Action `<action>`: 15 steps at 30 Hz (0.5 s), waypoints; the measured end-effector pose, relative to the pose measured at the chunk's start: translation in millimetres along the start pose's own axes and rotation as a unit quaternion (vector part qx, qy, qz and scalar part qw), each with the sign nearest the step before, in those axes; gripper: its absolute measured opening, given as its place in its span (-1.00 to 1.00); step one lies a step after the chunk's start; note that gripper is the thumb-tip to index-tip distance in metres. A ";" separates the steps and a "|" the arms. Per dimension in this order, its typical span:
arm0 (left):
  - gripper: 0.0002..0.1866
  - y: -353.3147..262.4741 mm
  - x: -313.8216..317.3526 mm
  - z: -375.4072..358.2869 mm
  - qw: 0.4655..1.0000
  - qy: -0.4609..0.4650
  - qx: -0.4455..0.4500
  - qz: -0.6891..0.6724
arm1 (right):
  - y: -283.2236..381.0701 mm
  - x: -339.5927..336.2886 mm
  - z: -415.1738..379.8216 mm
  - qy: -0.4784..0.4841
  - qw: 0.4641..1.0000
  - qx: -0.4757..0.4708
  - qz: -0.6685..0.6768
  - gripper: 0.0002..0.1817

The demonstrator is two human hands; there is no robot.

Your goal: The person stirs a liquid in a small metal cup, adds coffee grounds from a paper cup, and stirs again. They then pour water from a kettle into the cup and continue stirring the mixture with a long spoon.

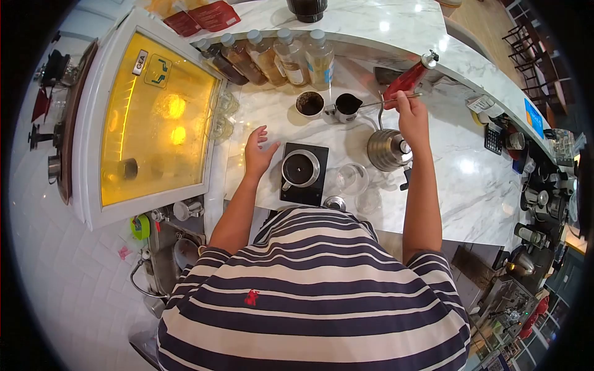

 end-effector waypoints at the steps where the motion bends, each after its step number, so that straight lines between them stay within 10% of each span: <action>1: -0.24 3.3 -1.9 -6.5 1.000 -0.008 0.000 0.000 | -3.0 2.5 0.2 0.004 1.000 -0.008 -0.007 -0.63; 15: -0.35 14.0 -10.8 -64.8 0.995 -0.078 0.050 0.038 | -28.1 -2.0 0.4 -0.008 0.997 0.039 0.064 -0.62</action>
Point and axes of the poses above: each hand's wrist, its own z-axis towards the middle knuckle, its own x-axis out of the palm, y = z × x, the point moved 8 cm from there along z, towards the middle knuckle, and after that the axes turned 4 degrees about y, right-handed, at the moved point
